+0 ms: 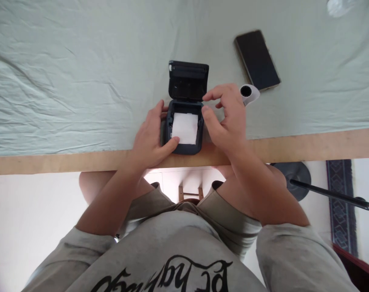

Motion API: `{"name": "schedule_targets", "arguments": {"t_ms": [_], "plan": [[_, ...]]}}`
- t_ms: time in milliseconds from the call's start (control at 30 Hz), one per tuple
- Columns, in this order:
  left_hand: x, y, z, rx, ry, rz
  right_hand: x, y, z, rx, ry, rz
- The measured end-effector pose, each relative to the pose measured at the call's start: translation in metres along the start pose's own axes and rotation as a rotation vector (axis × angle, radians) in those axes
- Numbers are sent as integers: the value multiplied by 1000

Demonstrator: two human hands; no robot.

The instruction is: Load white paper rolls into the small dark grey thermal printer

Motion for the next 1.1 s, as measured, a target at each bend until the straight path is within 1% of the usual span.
{"name": "schedule_targets", "arguments": {"t_ms": [67,133,200,300,367,433,533,633,733,800,833,900,967,1100], "plan": [[1,1,-1,-20,7,31,18,5,0,-7,97,27],[1,2,-1,-35,18,45,30,13,-1,-41,170,116],[2,2,-2,-40,26,50,35,23,-2,-97,221,213],[1,2,-2,-43,29,48,34,33,-2,-178,264,331],[1,3,-2,-43,27,45,33,31,1,-145,259,420],[1,3,-2,-39,24,35,36,23,3,-66,279,478],[0,4,-2,-21,18,2,47,13,1,43,373,456],[-1,3,-3,14,8,-21,46,9,0,73,429,431],[-2,3,-3,30,3,-36,35,9,-1,53,403,400],[-1,3,-3,23,2,-49,29,13,-2,-12,357,318],[-1,3,-3,19,0,-56,28,18,-4,-66,342,271],[0,2,-3,15,-9,-65,29,27,-10,-177,313,199],[2,0,-2,14,-14,-71,31,34,-14,-252,266,169],[10,-3,-1,-2,29,-49,34,37,-15,-290,165,147]]}}
Point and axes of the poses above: each hand's wrist, its own z-axis towards the middle knuckle, its own y-axis out of the palm, x = y × z, the point moved 9 cm from there along z, towards the middle knuckle, and after that the axes turned 5 degrees about x, right-handed, at the moved point
